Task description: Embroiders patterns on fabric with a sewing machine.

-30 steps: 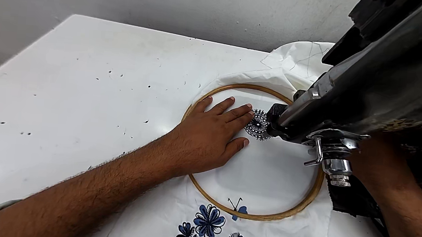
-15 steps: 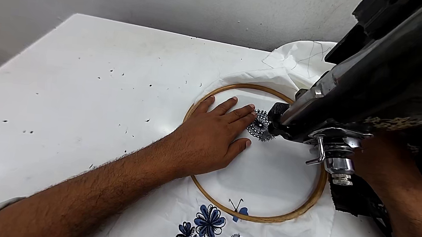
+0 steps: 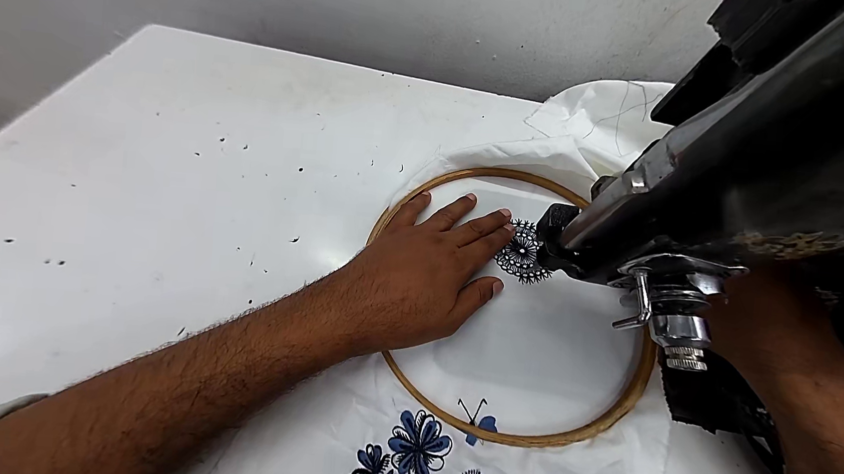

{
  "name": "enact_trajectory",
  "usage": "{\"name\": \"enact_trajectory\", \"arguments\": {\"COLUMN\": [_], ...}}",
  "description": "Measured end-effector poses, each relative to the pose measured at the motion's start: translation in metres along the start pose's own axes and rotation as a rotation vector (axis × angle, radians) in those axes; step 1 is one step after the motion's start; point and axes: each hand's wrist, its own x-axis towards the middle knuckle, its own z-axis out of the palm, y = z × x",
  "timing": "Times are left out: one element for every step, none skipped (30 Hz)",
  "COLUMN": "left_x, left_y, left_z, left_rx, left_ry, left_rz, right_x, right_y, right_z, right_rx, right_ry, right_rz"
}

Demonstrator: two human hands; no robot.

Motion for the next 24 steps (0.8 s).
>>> {"name": "enact_trajectory", "arguments": {"left_x": [0.000, 0.001, 0.002, 0.002, 0.003, 0.002, 0.002, 0.001, 0.001, -0.001, -0.001, -0.002, -0.003, -0.003, -0.003, -0.003, -0.003, -0.003, -0.002, -0.002, -0.001, -0.001, 0.000, 0.000], "left_y": [-0.001, -0.002, -0.004, -0.005, -0.005, -0.005, -0.004, -0.003, -0.001, 0.000, 0.001, 0.001, 0.003, 0.004, 0.004, 0.005, 0.005, 0.005, 0.005, 0.004, 0.003, 0.003, 0.003, 0.004], "left_z": [0.000, 0.000, 0.001, 0.001, 0.001, 0.001, 0.001, 0.001, 0.001, 0.000, 0.000, 0.000, -0.001, -0.002, -0.003, -0.003, -0.003, -0.003, -0.003, -0.002, -0.001, -0.001, -0.001, -0.002], "left_rx": [0.002, 0.004, 0.005, 0.007, 0.008, 0.007, 0.007, 0.007, 0.008, 0.008, 0.009, 0.010, 0.010, 0.007, 0.007, 0.009, 0.013, 0.016, 0.018, 0.022, 0.023, 0.020, 0.016, 0.017], "left_ry": [0.003, 0.007, 0.013, 0.014, 0.014, 0.016, 0.016, 0.012, 0.005, 0.004, 0.004, 0.002, 0.001, 0.003, 0.005, 0.007, 0.006, 0.004, 0.003, 0.001, -0.004, -0.007, -0.014, -0.023], "left_rz": [0.003, 0.006, 0.009, 0.007, 0.003, 0.003, 0.005, 0.006, 0.007, 0.008, 0.009, 0.007, 0.004, 0.002, 0.000, -0.001, -0.004, -0.004, -0.003, -0.005, -0.007, -0.010, -0.014, -0.021], "right_x": [0.000, 0.000, 0.000, -0.001, 0.000, 0.000, 0.001, 0.002, 0.003, 0.002, 0.002, 0.002, 0.002, 0.002, 0.002, 0.002, 0.002, 0.002, 0.002, 0.003, 0.004, 0.005, 0.005, 0.005], "right_y": [0.000, 0.001, 0.003, 0.004, 0.005, 0.005, 0.005, 0.005, 0.004, 0.003, 0.003, 0.004, 0.005, 0.006, 0.007, 0.007, 0.007, 0.007, 0.007, 0.008, 0.010, 0.011, 0.011, 0.011], "right_z": [0.000, 0.001, 0.003, 0.003, 0.004, 0.004, 0.003, 0.003, 0.002, 0.001, 0.000, 0.000, 0.000, 0.001, 0.001, 0.002, 0.002, 0.001, 0.002, 0.002, 0.003, 0.005, 0.005, 0.006], "right_rx": [0.001, -0.002, -0.011, -0.002, 0.002, 0.009, 0.010, 0.007, 0.001, -0.001, -0.001, 0.002, 0.009, 0.014, 0.020, 0.013, 0.014, 0.014, 0.015, 0.013, 0.014, 0.017, 0.016, 0.000], "right_ry": [0.003, 0.019, 0.039, 0.044, 0.046, 0.043, 0.032, 0.018, 0.005, -0.010, -0.017, -0.013, -0.007, -0.004, 0.005, 0.015, 0.022, 0.020, 0.017, 0.018, 0.027, 0.039, 0.051, 0.074], "right_rz": [-0.002, -0.019, -0.040, -0.049, -0.057, -0.058, -0.053, -0.041, -0.032, -0.021, -0.023, -0.032, -0.038, -0.040, -0.047, -0.059, -0.068, -0.069, -0.073, -0.083, -0.098, -0.107, -0.109, -0.115]}}
